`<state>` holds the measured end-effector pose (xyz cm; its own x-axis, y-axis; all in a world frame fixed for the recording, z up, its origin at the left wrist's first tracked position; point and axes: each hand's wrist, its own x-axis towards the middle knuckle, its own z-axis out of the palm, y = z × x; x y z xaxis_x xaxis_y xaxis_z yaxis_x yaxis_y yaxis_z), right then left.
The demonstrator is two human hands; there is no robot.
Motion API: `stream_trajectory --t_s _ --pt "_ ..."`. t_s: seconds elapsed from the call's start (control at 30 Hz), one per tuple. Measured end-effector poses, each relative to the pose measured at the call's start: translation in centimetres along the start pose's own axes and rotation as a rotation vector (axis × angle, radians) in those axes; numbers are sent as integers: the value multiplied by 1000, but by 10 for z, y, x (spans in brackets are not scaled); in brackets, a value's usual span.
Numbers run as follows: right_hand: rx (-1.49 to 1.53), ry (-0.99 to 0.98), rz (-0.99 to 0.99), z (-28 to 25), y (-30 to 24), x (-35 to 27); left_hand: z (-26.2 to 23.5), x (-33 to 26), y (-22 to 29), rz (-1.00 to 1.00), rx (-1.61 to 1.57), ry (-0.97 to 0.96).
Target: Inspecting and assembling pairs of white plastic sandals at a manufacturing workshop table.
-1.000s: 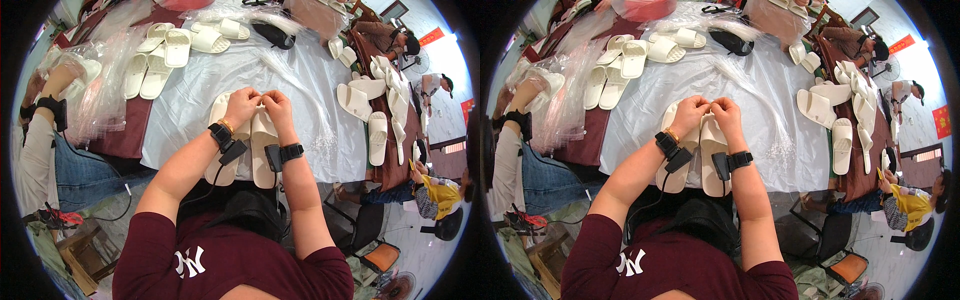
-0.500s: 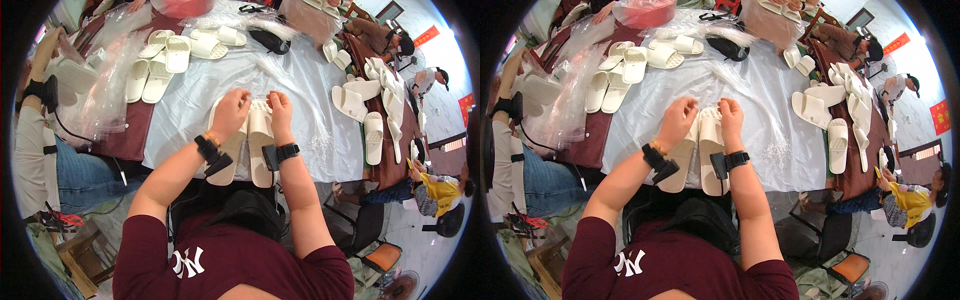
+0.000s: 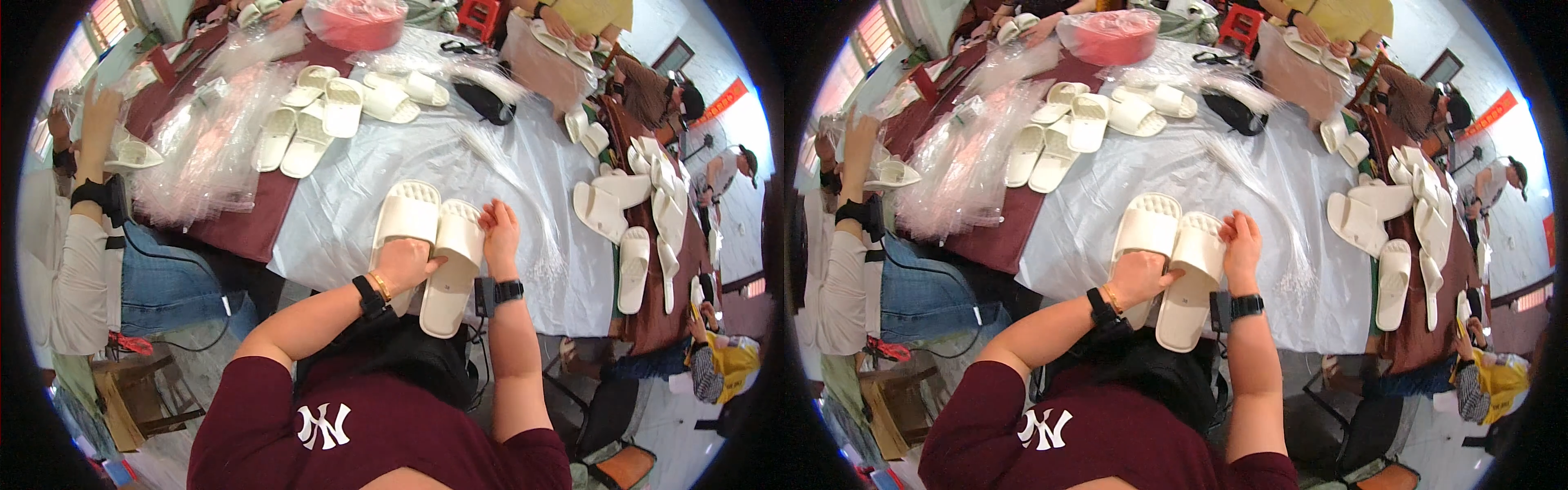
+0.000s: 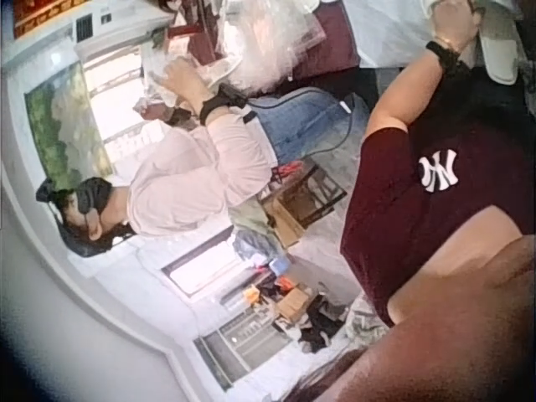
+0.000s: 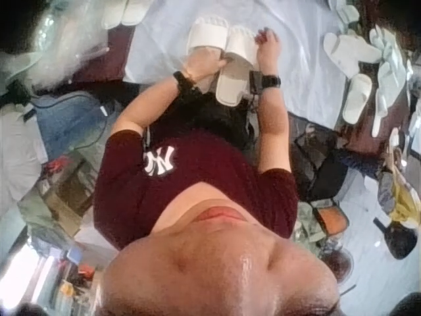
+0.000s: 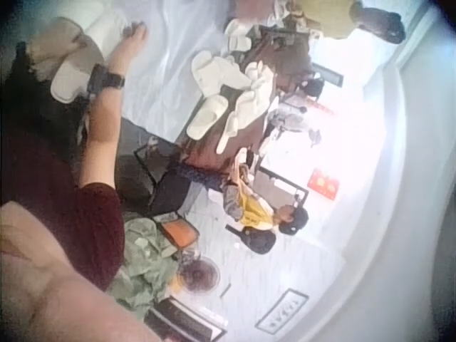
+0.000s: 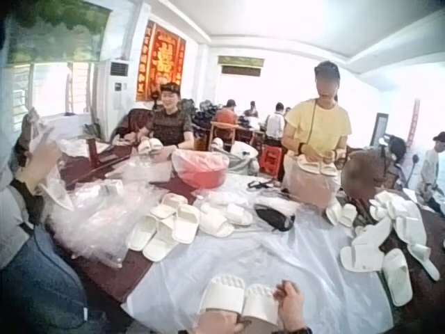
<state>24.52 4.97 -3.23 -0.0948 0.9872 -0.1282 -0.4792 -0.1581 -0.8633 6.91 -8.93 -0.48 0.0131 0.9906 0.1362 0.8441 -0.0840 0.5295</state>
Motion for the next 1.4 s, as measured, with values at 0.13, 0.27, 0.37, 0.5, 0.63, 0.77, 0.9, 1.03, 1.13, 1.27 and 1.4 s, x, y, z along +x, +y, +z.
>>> stream_trajectory --t_s 0.13,0.27,0.37,0.5,0.63,0.77,0.9,1.03,1.13,1.27,1.4 --pt "84 129 -15 -19 7 -8 -12 7 -2 -73 9 2" --pt "187 103 -56 -20 12 -8 -6 9 -17 -89 -14 81" --pt "203 119 -36 -25 13 -7 -17 18 -30 -88 -21 107" --pt "153 114 -35 -30 13 -6 -60 40 -52 -124 -2 187" --pt "195 85 -25 -20 12 -7 -131 88 -82 -204 132 365" --pt "211 40 -41 -23 13 -9 -185 119 -111 -271 203 507" --pt "184 33 -27 -20 16 -13 -155 104 -139 -242 67 601" --pt "142 46 -43 -22 15 -18 -70 75 -119 -231 -203 399" --pt "35 68 -11 -21 2 -21 -17 54 -101 -245 -366 302" --pt "-178 84 -129 -34 -28 -19 11 37 -97 -158 -189 374" --pt "-319 298 -334 -96 -83 -13 1 29 -92 -164 -251 359"
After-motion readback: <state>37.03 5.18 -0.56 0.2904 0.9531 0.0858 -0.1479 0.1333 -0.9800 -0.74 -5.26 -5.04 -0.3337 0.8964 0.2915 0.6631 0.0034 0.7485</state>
